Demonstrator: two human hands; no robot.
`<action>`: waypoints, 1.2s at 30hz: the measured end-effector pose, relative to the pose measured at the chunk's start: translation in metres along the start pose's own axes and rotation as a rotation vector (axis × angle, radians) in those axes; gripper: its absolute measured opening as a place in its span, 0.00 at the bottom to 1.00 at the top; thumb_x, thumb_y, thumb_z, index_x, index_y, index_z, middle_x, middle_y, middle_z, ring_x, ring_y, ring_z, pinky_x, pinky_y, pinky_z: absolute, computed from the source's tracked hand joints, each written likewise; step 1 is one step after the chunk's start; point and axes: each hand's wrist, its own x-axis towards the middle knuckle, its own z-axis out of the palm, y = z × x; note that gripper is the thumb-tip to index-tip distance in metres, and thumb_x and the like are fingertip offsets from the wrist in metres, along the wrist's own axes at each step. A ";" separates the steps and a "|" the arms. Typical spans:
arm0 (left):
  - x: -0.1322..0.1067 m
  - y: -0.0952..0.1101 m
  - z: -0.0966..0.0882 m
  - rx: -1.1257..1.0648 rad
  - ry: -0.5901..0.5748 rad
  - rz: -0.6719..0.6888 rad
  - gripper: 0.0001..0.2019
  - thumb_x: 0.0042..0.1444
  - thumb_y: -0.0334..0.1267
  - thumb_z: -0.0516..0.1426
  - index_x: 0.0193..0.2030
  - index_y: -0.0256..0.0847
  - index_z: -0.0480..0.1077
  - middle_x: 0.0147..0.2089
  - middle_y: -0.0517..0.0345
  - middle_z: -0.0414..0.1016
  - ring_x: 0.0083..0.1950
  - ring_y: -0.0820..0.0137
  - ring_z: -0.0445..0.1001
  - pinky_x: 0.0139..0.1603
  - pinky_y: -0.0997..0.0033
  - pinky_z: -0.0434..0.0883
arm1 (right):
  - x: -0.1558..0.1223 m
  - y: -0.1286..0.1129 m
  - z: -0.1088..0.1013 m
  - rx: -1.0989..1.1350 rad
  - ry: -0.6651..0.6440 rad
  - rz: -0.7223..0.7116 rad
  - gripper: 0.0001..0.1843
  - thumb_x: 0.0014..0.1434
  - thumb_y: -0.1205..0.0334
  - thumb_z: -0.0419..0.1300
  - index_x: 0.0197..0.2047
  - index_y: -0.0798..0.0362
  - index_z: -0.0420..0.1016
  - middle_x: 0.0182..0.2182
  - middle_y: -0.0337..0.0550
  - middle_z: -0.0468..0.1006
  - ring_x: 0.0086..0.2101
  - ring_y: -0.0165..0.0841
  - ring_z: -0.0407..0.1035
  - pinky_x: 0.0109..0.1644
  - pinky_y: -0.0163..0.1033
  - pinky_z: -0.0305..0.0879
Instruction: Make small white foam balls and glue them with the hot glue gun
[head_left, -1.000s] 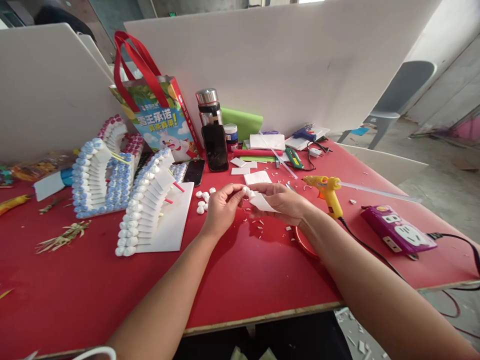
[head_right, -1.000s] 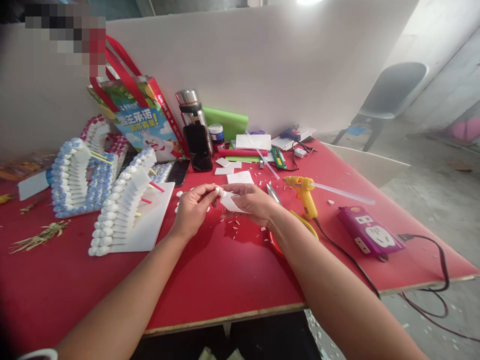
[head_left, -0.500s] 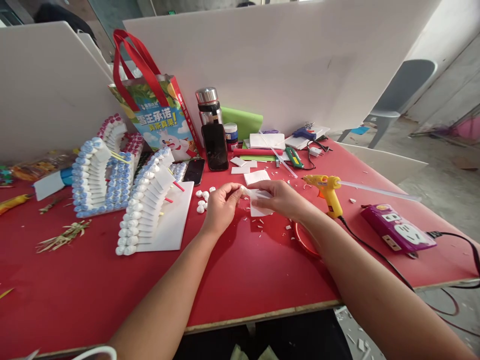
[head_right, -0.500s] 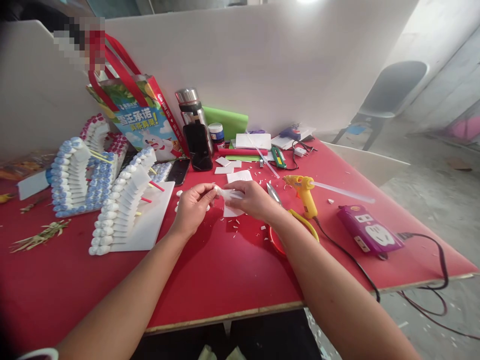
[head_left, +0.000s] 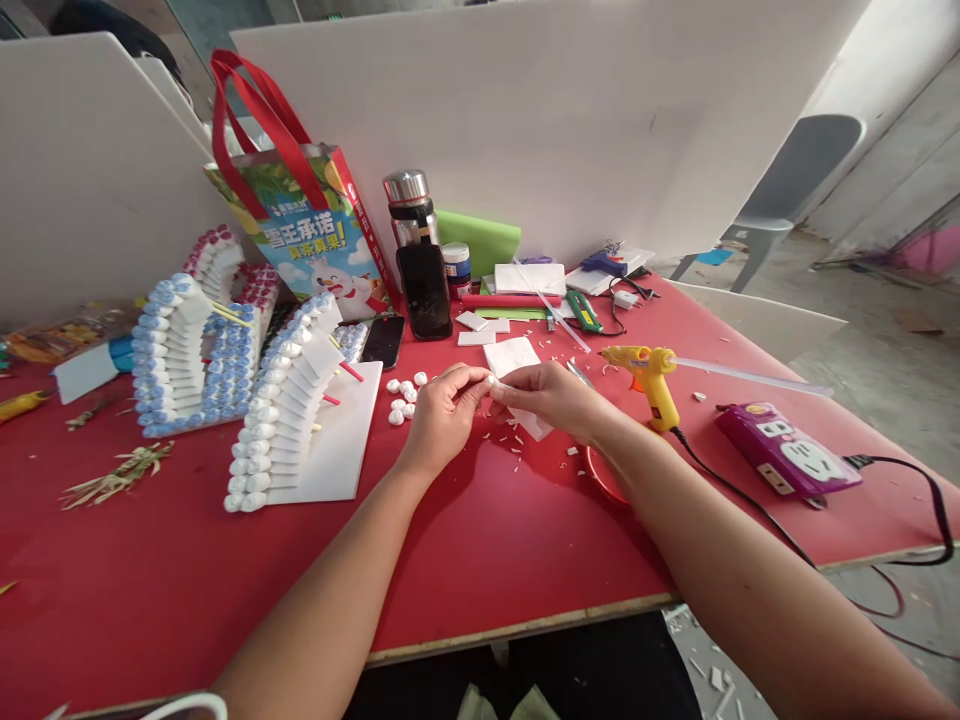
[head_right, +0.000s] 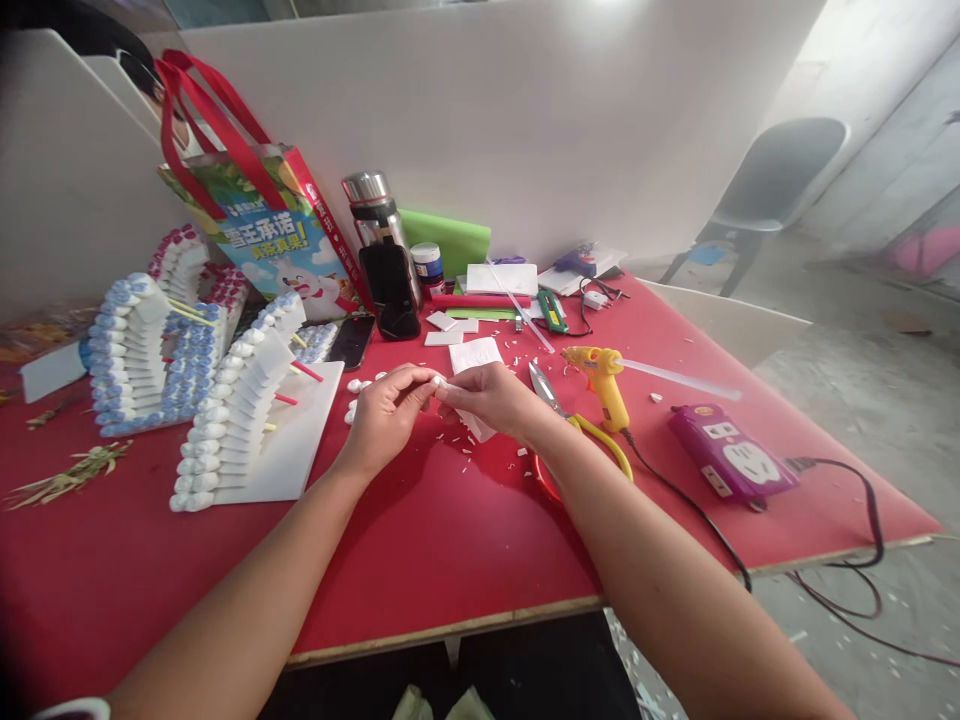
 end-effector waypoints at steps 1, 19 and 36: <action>0.000 0.001 0.000 -0.012 0.008 -0.012 0.10 0.65 0.41 0.55 0.39 0.41 0.76 0.34 0.57 0.73 0.33 0.71 0.70 0.38 0.71 0.68 | 0.001 0.001 0.001 0.016 0.014 0.010 0.21 0.52 0.43 0.69 0.35 0.54 0.83 0.30 0.46 0.83 0.30 0.35 0.75 0.31 0.36 0.67; -0.004 -0.007 0.010 -0.030 0.159 -0.147 0.11 0.61 0.44 0.59 0.38 0.40 0.78 0.28 0.57 0.76 0.29 0.70 0.74 0.36 0.69 0.71 | -0.003 -0.004 0.026 -0.538 0.366 -0.211 0.14 0.63 0.58 0.57 0.29 0.53 0.79 0.24 0.42 0.78 0.26 0.32 0.69 0.31 0.35 0.59; -0.003 -0.013 0.009 -0.373 0.061 -0.288 0.11 0.55 0.44 0.65 0.41 0.39 0.81 0.33 0.56 0.81 0.32 0.67 0.79 0.39 0.65 0.78 | -0.006 -0.010 0.010 -0.584 0.242 -0.259 0.13 0.64 0.61 0.57 0.32 0.54 0.81 0.24 0.42 0.79 0.26 0.31 0.69 0.32 0.34 0.58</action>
